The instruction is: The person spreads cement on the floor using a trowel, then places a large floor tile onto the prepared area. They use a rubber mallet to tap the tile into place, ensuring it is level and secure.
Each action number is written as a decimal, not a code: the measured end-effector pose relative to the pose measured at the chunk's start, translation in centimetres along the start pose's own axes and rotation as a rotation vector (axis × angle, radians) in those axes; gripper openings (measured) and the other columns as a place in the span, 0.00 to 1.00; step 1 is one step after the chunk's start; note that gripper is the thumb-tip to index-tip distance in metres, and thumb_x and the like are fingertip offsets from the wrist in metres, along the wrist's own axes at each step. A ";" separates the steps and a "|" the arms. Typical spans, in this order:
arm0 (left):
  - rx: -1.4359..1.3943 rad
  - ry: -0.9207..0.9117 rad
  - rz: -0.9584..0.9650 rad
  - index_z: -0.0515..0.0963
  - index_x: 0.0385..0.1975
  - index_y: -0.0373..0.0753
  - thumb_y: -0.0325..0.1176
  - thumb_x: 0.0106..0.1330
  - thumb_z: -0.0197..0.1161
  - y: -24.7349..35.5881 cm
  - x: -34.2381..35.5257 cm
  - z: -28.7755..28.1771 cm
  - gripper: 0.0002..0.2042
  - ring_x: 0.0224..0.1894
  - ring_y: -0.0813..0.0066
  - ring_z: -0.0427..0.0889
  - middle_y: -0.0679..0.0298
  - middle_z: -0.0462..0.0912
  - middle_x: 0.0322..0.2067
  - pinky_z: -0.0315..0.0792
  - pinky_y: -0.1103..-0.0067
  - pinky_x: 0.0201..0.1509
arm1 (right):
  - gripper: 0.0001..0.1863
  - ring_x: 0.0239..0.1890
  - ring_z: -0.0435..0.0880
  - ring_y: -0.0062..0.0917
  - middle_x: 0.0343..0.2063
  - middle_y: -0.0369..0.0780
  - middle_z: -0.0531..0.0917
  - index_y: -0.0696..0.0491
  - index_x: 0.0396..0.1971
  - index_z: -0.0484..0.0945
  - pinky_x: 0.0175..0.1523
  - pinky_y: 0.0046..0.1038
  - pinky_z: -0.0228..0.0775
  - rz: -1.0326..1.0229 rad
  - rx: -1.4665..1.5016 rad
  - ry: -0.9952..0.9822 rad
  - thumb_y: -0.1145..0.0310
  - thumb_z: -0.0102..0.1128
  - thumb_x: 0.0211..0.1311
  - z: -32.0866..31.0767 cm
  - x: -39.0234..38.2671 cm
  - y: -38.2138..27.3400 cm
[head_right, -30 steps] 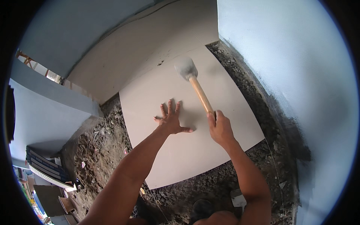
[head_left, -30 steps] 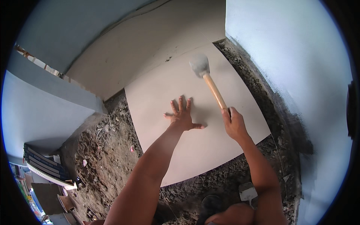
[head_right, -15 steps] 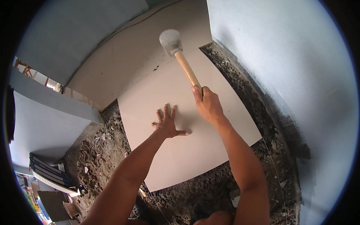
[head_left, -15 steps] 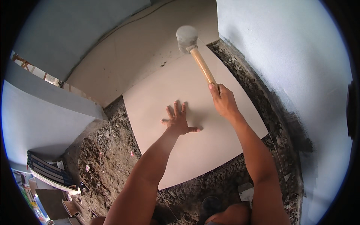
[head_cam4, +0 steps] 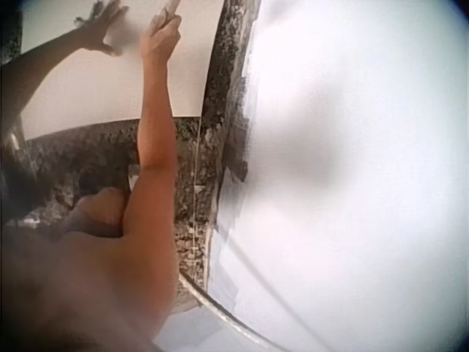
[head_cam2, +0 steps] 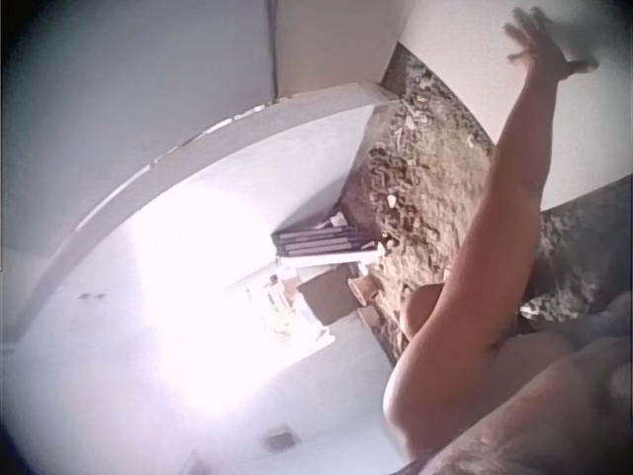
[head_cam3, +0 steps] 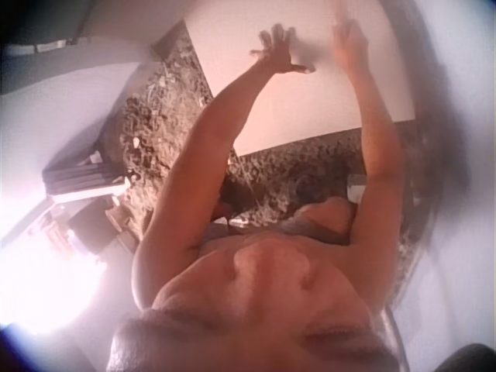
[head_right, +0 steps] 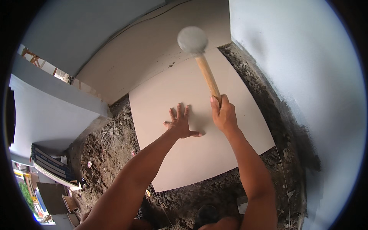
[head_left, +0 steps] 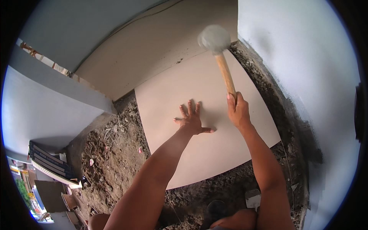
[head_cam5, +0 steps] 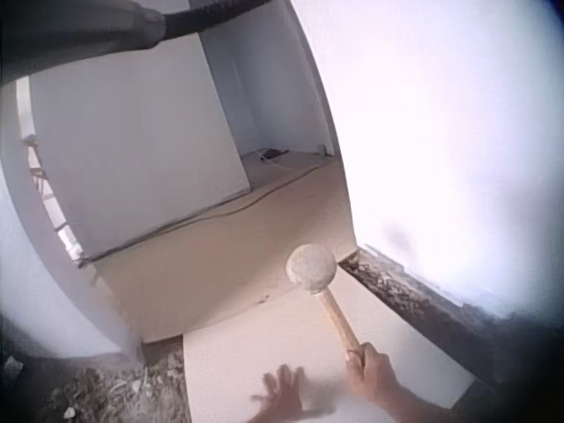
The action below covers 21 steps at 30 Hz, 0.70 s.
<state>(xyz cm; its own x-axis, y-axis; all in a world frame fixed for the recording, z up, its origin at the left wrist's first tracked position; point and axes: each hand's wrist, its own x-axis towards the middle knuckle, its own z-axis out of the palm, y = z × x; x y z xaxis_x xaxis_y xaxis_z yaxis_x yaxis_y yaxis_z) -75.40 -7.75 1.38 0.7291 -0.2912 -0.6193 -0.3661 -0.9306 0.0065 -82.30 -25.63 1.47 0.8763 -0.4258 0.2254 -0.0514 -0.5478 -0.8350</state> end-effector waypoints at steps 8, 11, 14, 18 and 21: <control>-0.008 0.141 0.019 0.34 0.75 0.42 0.84 0.40 0.57 -3.1 2.8 1.2 0.70 0.77 0.50 0.31 0.56 0.31 0.76 0.49 0.38 0.69 | 0.29 0.20 0.80 0.37 0.17 0.47 0.77 0.60 0.27 0.73 0.26 0.35 0.71 0.339 -0.098 -0.245 0.45 0.49 0.72 0.1 1.1 3.6; 0.000 0.254 -0.052 0.35 0.75 0.38 0.86 0.43 0.49 -8.3 7.7 0.2 0.68 0.78 0.59 0.33 0.56 0.35 0.76 0.46 0.47 0.74 | 0.28 0.16 0.77 0.27 0.14 0.40 0.73 0.59 0.25 0.72 0.22 0.31 0.70 0.345 -0.005 -0.267 0.46 0.53 0.71 0.0 -0.3 6.9; -0.011 0.255 -0.175 0.34 0.75 0.39 0.86 0.44 0.48 -14.3 11.6 -2.1 0.67 0.78 0.64 0.32 0.60 0.33 0.77 0.43 0.52 0.75 | 0.24 0.11 0.72 0.20 0.12 0.35 0.70 0.57 0.26 0.72 0.17 0.27 0.66 0.362 0.053 -0.298 0.49 0.56 0.71 -0.1 -1.1 6.6; -0.073 0.309 -0.209 0.37 0.75 0.37 0.86 0.42 0.50 -19.4 15.5 -4.4 0.69 0.78 0.63 0.34 0.56 0.36 0.76 0.45 0.55 0.75 | 0.22 0.08 0.68 0.16 0.11 0.32 0.68 0.56 0.26 0.71 0.13 0.23 0.62 0.409 0.071 -0.315 0.51 0.57 0.71 0.3 -0.1 5.7; -0.101 0.336 -0.237 0.38 0.75 0.35 0.87 0.40 0.51 -20.0 17.3 -5.6 0.71 0.78 0.61 0.34 0.53 0.36 0.76 0.44 0.55 0.76 | 0.22 0.08 0.68 0.16 0.11 0.32 0.68 0.55 0.26 0.71 0.12 0.23 0.61 0.421 0.054 -0.298 0.51 0.56 0.71 -0.1 -0.1 5.7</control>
<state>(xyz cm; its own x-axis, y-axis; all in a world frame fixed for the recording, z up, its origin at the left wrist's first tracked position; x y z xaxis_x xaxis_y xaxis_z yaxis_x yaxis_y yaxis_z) -52.20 4.57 -5.10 0.9404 -0.1067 -0.3228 -0.1189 -0.9927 -0.0183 -82.69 -28.77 -3.26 0.8838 -0.3735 -0.2816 -0.4109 -0.3322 -0.8490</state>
